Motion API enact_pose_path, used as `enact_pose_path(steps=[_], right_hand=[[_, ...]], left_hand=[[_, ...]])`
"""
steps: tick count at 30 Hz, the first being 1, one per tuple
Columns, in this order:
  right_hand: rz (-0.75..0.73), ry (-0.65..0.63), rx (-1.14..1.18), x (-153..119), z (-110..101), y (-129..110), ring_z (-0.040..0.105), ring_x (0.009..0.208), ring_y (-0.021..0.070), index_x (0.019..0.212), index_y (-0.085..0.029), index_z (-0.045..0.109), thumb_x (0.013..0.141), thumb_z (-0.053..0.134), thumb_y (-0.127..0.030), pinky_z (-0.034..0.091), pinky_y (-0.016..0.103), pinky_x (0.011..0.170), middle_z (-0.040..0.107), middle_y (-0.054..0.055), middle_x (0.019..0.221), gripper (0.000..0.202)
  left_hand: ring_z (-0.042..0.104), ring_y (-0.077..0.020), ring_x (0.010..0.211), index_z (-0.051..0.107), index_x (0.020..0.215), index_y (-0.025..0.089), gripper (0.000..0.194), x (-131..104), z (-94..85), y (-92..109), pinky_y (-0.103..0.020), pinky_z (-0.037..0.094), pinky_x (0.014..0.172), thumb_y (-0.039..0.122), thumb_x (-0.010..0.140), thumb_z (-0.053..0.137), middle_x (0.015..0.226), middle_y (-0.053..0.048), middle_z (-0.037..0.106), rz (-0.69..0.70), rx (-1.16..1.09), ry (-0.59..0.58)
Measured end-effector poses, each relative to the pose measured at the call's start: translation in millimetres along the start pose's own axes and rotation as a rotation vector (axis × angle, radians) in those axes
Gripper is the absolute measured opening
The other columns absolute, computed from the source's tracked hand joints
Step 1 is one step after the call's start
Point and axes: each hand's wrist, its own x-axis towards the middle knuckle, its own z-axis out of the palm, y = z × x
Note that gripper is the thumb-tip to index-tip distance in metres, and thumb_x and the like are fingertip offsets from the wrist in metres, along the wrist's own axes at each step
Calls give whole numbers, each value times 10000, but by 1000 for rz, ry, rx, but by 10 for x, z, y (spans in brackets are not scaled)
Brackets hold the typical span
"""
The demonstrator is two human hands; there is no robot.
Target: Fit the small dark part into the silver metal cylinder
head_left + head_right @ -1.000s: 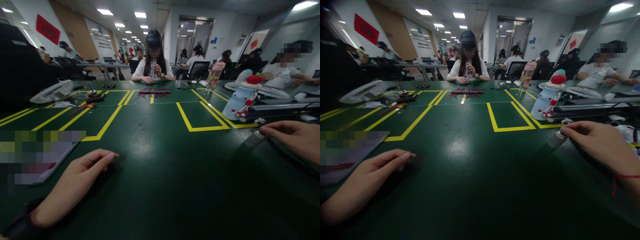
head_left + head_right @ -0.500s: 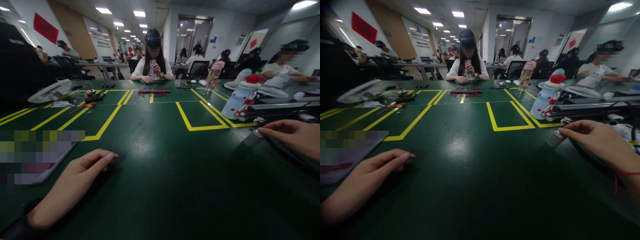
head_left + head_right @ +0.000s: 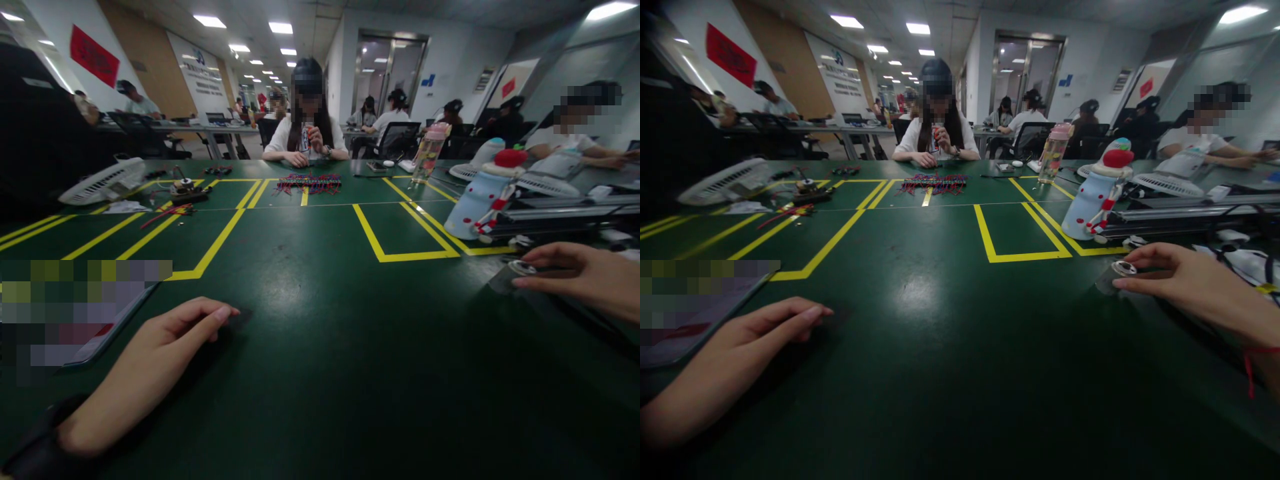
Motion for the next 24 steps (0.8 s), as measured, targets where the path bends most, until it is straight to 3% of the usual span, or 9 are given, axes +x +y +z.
enact_pose_path(steps=[5,9,11,13,17,20,24], right_hand=[[-90,55,-145,-69,71,-51,653,781,192,965,-204,619,593,739,-521,493,321,721,686,106,944,504],[-337,219,-28,-308,358,-391,644,749,172,991,-200,591,633,740,-459,510,304,686,676,75,899,467],[-499,137,132,-495,601,-666,641,789,154,1024,-199,564,689,710,-428,529,288,715,657,63,959,431],[-653,-58,243,-692,865,-965,634,846,141,1064,-207,540,751,664,-398,539,282,762,636,56,1018,387],[-894,-332,283,-979,1289,-1425,604,920,129,1056,-225,542,813,599,-350,528,291,820,611,34,1058,279],[-946,-369,265,-1056,1456,-1533,590,901,132,1060,-221,538,824,579,-333,518,311,808,601,39,1052,265],[-932,-366,327,-1061,1566,-1466,589,936,144,1136,-238,486,796,614,-336,513,332,834,589,50,1091,375]], left_hand=[[580,-197,825,656,972,263,343,-72,3,206,-262,401,761,539,845,497,828,35,647,-8,2,3],[591,-207,837,669,981,264,350,-75,20,219,-271,412,756,538,826,516,866,24,671,-17,20,23],[597,-208,843,669,977,262,347,-73,28,211,-272,413,758,535,820,522,874,24,677,-24,28,26],[598,-211,849,663,974,258,349,-79,30,218,-276,409,767,536,823,516,880,23,678,-32,38,31],[601,-214,872,660,975,251,359,-102,19,247,-274,403,785,543,830,508,900,24,680,-32,54,46],[602,-218,892,655,987,251,362,-85,15,224,-279,404,791,543,842,497,916,21,681,-13,79,43],[598,-227,950,643,1039,261,365,-6,85,232,-311,420,827,536,851,492,1024,-1,680,47,83,-6]])
